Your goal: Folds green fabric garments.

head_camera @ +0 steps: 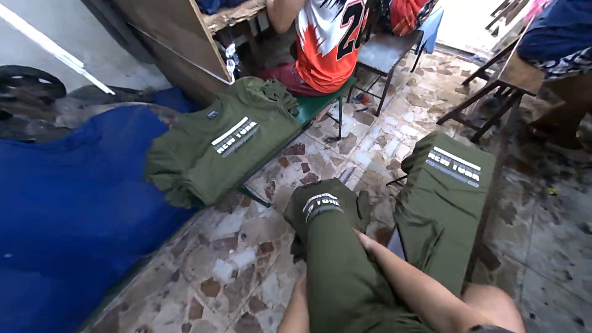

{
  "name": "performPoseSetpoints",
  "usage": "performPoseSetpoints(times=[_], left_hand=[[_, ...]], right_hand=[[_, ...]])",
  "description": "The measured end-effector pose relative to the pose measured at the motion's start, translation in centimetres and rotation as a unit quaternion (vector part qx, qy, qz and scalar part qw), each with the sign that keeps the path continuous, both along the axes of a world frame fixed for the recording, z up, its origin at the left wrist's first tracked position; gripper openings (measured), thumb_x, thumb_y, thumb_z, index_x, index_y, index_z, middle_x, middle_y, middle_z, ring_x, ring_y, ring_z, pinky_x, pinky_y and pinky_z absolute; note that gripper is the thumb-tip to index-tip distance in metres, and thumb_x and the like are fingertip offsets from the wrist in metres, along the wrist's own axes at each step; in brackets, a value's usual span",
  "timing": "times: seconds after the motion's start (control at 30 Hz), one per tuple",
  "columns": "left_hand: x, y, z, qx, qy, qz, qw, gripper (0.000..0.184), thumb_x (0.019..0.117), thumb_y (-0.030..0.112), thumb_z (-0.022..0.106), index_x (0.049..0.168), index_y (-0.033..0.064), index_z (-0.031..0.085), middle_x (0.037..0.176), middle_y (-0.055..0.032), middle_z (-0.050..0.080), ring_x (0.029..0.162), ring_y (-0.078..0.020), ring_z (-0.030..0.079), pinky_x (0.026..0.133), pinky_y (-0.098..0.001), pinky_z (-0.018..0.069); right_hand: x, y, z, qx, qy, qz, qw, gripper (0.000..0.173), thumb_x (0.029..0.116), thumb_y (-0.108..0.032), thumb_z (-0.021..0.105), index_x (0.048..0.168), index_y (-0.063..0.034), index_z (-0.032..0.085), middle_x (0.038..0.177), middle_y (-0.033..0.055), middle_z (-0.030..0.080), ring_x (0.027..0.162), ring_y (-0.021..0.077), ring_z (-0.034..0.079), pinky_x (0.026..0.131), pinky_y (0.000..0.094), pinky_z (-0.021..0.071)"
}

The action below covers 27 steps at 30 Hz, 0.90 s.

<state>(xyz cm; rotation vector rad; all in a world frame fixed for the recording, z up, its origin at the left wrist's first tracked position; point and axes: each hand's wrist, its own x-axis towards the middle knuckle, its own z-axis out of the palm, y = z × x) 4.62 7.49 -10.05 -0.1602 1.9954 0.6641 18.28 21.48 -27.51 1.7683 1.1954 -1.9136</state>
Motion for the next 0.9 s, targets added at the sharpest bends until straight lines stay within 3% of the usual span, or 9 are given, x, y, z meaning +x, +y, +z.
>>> performPoseSetpoints(times=[0.1, 0.17, 0.23, 0.3, 0.4, 0.5, 0.67, 0.77, 0.9], left_hand=[[-0.6, -1.7, -4.7, -0.020, -0.039, 0.001, 0.999, 0.040, 0.1107, 0.012, 0.042, 0.143, -0.0115, 0.045, 0.149, -0.0279, 0.048, 0.136, -0.0334, 0.049, 0.114, -0.0397, 0.0382], [-1.5, -4.7, -13.1, 0.038, -0.007, 0.112, 0.993, 0.042, 0.1107, 0.020, 0.043, 0.140, -0.0089, 0.049, 0.142, -0.0285, 0.053, 0.128, -0.0356, 0.053, 0.108, -0.0476, 0.0431], [-4.5, -8.1, -17.9, 0.069, 0.041, 0.225, 0.971, 0.044, 0.1061, 0.023, 0.051, 0.139, -0.0066, 0.052, 0.138, -0.0297, 0.055, 0.125, -0.0406, 0.054, 0.102, -0.0590, 0.0444], [-9.2, -9.3, -14.9, 0.129, 0.138, 0.236, 0.953, 0.042, 0.0990, 0.010, 0.057, 0.138, -0.0056, 0.053, 0.140, -0.0270, 0.054, 0.128, -0.0368, 0.052, 0.104, -0.0559, 0.0441], [-14.3, -6.8, -2.9, 0.219, 0.278, 0.141, 0.925, 0.044, 0.0952, 0.000, 0.059, 0.139, -0.0043, 0.053, 0.144, -0.0219, 0.053, 0.129, -0.0289, 0.052, 0.107, -0.0446, 0.0438], [-19.0, -5.7, 7.3, 0.300, 0.399, 0.095, 0.861, 0.038, 0.0944, 0.006, 0.063, 0.132, 0.0045, 0.063, 0.137, -0.0121, 0.061, 0.124, -0.0218, 0.059, 0.102, -0.0441, 0.0493], [-23.1, -4.4, 19.7, 0.379, 0.468, 0.019, 0.798, 0.030, 0.1044, 0.023, 0.057, 0.133, 0.0195, 0.065, 0.130, -0.0016, 0.065, 0.110, -0.0133, 0.065, 0.093, -0.0411, 0.0536], [-23.1, -2.9, 20.1, 0.328, 0.515, -0.096, 0.786, 0.034, 0.1092, 0.021, 0.047, 0.136, 0.0085, 0.062, 0.140, -0.0148, 0.060, 0.125, -0.0271, 0.059, 0.105, -0.0533, 0.0448], [-21.4, -2.6, 12.4, 0.202, 0.521, -0.221, 0.799, 0.037, 0.1107, 0.020, 0.042, 0.136, 0.0030, 0.062, 0.136, -0.0234, 0.062, 0.129, -0.0408, 0.057, 0.109, -0.0626, 0.0408]], right_hand=[[0.7, -0.3, 1.0, -0.080, 0.037, 0.019, 0.996, 0.066, 0.1118, -0.050, 0.018, 0.151, -0.0032, 0.043, 0.146, 0.0223, 0.052, 0.131, 0.0311, 0.053, 0.108, 0.0497, 0.0436], [0.3, 0.4, 1.9, -0.060, 0.021, -0.029, 0.998, 0.054, 0.1128, -0.042, 0.029, 0.145, -0.0026, 0.049, 0.138, 0.0202, 0.057, 0.122, 0.0284, 0.058, 0.103, 0.0476, 0.0465], [1.3, 3.0, 3.0, 0.007, -0.009, -0.124, 0.992, 0.047, 0.1088, -0.037, 0.048, 0.141, -0.0020, 0.052, 0.133, 0.0201, 0.060, 0.117, 0.0295, 0.059, 0.098, 0.0503, 0.0489], [1.2, 7.3, 6.4, 0.106, 0.007, -0.130, 0.986, 0.046, 0.1064, -0.035, 0.054, 0.138, -0.0016, 0.055, 0.129, 0.0190, 0.063, 0.114, 0.0284, 0.062, 0.095, 0.0492, 0.0518], [-2.1, 12.8, 13.9, 0.240, 0.048, -0.055, 0.968, 0.049, 0.1059, -0.038, 0.056, 0.130, 0.0046, 0.059, 0.123, 0.0238, 0.064, 0.109, 0.0323, 0.064, 0.096, 0.0512, 0.0516], [-5.6, 17.6, 22.6, 0.354, 0.154, -0.043, 0.921, 0.054, 0.1041, -0.048, 0.050, 0.122, 0.0006, 0.065, 0.113, 0.0217, 0.067, 0.102, 0.0332, 0.066, 0.088, 0.0577, 0.0538], [-7.3, 20.7, 35.4, 0.432, 0.332, -0.066, 0.836, 0.036, 0.1064, -0.037, 0.048, 0.123, -0.0080, 0.061, 0.109, 0.0109, 0.067, 0.097, 0.0219, 0.068, 0.083, 0.0467, 0.0574], [-7.3, 21.1, 35.5, 0.535, 0.269, -0.052, 0.799, 0.037, 0.1055, -0.029, 0.053, 0.131, -0.0021, 0.056, 0.120, 0.0210, 0.064, 0.109, 0.0317, 0.063, 0.093, 0.0542, 0.0515], [-4.0, 19.2, 28.1, 0.619, 0.108, 0.056, 0.776, 0.045, 0.1079, -0.028, 0.048, 0.145, -0.0015, 0.047, 0.132, 0.0306, 0.061, 0.123, 0.0472, 0.060, 0.102, 0.0651, 0.0466]])
